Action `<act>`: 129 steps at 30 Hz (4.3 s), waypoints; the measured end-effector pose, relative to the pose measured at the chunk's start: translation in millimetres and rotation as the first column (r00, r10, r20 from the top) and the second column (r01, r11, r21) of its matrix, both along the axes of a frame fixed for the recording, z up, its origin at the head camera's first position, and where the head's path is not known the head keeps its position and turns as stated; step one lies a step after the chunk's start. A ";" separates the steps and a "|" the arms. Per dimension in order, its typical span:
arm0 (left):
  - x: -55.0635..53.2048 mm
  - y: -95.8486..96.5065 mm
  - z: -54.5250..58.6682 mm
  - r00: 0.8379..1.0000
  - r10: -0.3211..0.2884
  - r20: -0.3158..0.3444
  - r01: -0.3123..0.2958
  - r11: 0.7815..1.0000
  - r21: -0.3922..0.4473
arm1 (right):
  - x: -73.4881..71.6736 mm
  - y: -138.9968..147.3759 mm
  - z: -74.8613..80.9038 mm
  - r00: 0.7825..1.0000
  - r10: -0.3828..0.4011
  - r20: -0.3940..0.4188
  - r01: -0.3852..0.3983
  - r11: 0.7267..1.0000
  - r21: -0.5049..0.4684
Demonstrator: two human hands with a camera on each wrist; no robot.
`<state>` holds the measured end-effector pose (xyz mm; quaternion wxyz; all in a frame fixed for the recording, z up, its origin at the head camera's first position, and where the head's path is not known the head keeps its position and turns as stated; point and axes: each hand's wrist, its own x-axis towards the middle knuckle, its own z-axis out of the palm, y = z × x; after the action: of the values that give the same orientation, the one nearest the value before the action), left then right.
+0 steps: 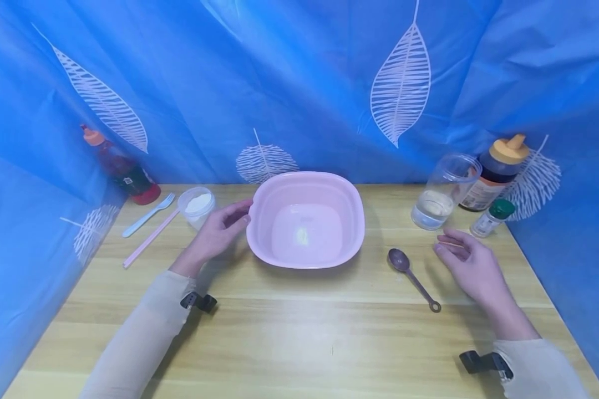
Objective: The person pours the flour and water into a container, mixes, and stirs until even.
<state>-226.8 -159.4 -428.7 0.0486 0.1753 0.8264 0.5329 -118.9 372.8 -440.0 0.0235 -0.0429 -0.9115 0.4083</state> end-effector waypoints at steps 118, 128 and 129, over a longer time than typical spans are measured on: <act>-3.9 -1.2 -3.2 1.000 -0.017 -0.008 0.017 0.999 0.040 | -67.6 -127.6 72.7 0.854 0.513 -0.088 -0.423 0.784 0.454; -3.2 -0.9 0.4 1.000 -0.010 -0.003 0.010 0.999 0.039 | -90.1 -134.8 77.0 0.905 0.410 -0.114 -0.360 0.880 0.309; -3.2 -0.6 0.5 1.000 -0.010 -0.005 0.010 0.999 0.034 | -93.3 -136.3 76.2 0.917 0.376 -0.130 -0.329 0.900 0.286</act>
<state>-229.9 -160.0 -428.2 0.0463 0.1817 0.8165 0.5461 -212.2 236.5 -363.9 0.0373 0.1642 -0.9434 0.2856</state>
